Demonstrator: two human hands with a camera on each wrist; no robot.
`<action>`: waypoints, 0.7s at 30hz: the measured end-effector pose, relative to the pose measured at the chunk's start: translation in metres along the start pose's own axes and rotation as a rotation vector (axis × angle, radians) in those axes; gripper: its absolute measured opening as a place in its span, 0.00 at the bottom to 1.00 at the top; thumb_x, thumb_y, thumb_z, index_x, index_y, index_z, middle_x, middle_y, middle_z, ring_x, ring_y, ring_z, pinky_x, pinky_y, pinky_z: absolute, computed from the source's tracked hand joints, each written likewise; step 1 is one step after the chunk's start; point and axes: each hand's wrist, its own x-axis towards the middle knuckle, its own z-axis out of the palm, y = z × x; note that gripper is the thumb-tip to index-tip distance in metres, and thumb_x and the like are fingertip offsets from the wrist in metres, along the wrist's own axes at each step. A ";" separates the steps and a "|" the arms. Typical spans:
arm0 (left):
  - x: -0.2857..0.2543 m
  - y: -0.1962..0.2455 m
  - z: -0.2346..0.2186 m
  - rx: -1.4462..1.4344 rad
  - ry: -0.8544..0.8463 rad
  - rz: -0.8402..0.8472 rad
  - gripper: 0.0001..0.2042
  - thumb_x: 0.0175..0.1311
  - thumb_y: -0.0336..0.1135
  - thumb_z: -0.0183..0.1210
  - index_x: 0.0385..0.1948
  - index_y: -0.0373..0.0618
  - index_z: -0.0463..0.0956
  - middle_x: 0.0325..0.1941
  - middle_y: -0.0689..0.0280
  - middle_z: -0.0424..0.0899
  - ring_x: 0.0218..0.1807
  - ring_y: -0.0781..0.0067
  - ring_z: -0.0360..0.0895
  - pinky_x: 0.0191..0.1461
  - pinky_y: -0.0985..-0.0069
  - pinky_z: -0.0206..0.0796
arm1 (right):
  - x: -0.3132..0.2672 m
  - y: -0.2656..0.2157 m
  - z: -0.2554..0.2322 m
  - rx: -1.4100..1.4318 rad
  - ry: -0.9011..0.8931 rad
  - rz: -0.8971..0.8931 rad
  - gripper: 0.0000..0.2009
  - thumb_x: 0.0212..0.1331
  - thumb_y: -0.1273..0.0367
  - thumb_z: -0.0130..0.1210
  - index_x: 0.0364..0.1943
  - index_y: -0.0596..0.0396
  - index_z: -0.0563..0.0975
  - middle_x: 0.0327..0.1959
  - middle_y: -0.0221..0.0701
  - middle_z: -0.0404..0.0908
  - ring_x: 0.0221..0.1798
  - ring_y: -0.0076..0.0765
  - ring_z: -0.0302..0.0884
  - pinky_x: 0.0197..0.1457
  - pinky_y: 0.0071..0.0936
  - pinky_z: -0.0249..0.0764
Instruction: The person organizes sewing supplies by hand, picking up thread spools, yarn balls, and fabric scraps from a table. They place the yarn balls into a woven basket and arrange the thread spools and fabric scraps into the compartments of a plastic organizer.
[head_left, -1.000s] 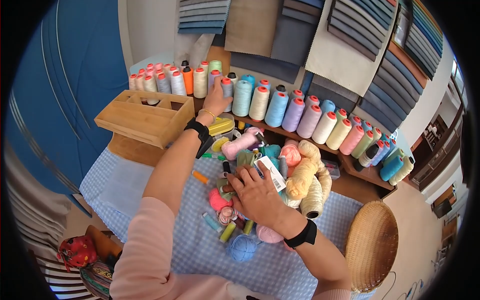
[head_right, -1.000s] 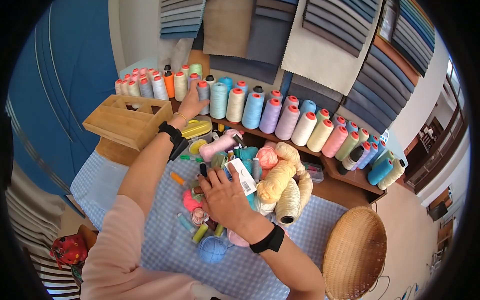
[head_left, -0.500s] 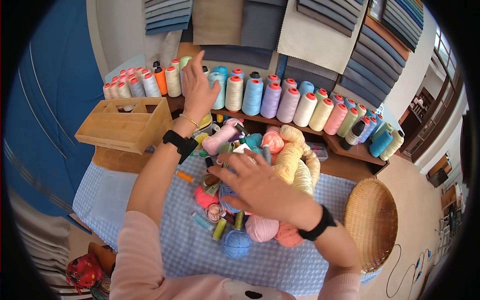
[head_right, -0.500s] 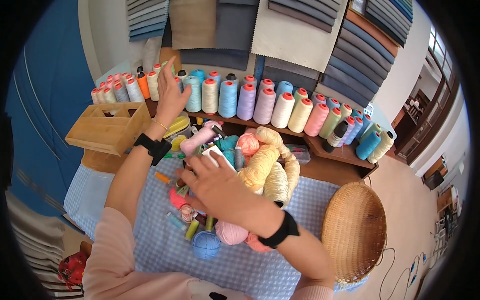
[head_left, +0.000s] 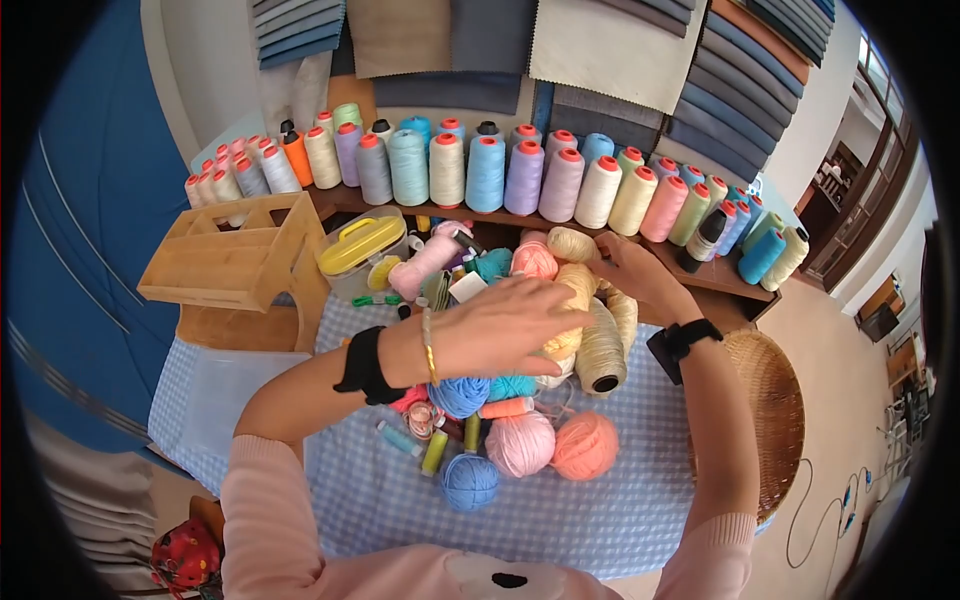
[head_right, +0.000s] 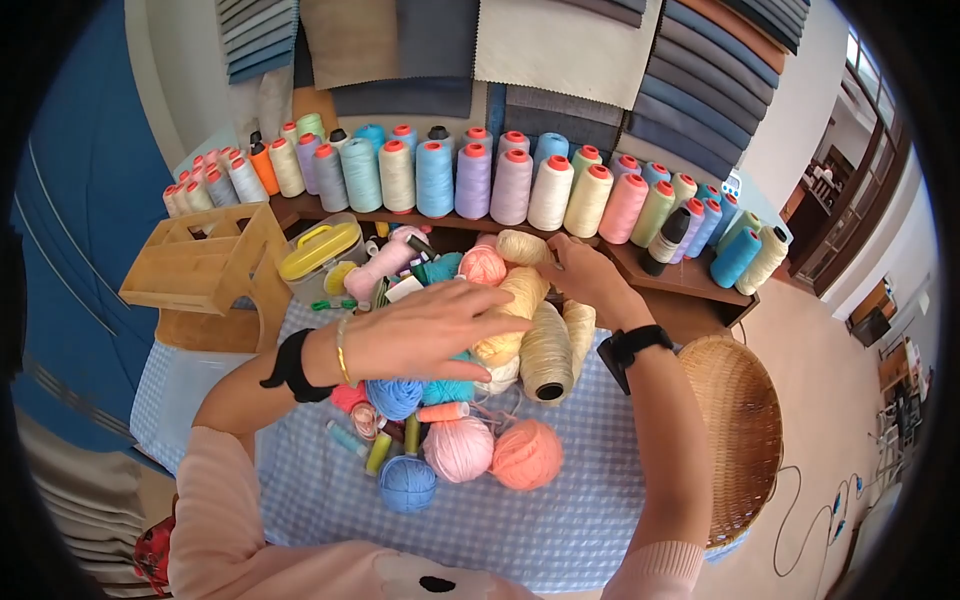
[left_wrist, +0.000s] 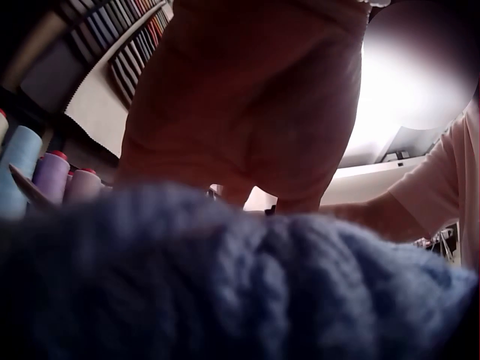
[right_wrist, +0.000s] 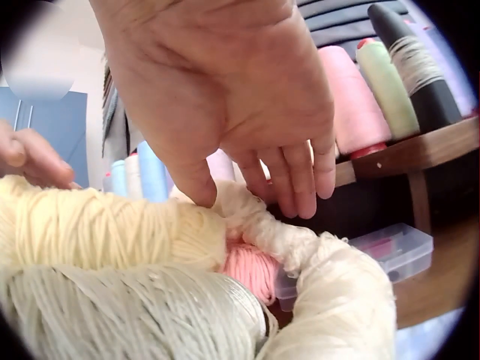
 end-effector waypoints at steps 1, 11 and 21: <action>0.001 0.004 0.002 0.033 -0.079 -0.011 0.28 0.57 0.43 0.67 0.61 0.51 0.72 0.55 0.56 0.72 0.50 0.53 0.77 0.56 0.61 0.70 | 0.005 0.001 0.001 0.042 -0.067 0.055 0.21 0.64 0.58 0.55 0.52 0.60 0.76 0.46 0.46 0.83 0.48 0.51 0.81 0.51 0.44 0.75; 0.010 0.018 -0.002 0.139 -0.279 -0.202 0.21 0.53 0.31 0.65 0.51 0.51 0.77 0.59 0.58 0.72 0.46 0.57 0.78 0.48 0.63 0.73 | 0.017 0.002 0.004 -0.068 -0.046 0.061 0.20 0.58 0.54 0.56 0.35 0.61 0.81 0.38 0.49 0.84 0.43 0.57 0.83 0.47 0.47 0.77; -0.011 0.035 -0.058 -0.068 0.046 -0.446 0.15 0.54 0.28 0.60 0.46 0.49 0.76 0.54 0.64 0.79 0.49 0.58 0.80 0.49 0.64 0.75 | -0.039 -0.004 -0.063 -0.332 0.068 0.177 0.19 0.59 0.55 0.58 0.38 0.61 0.78 0.37 0.48 0.83 0.43 0.57 0.81 0.46 0.48 0.75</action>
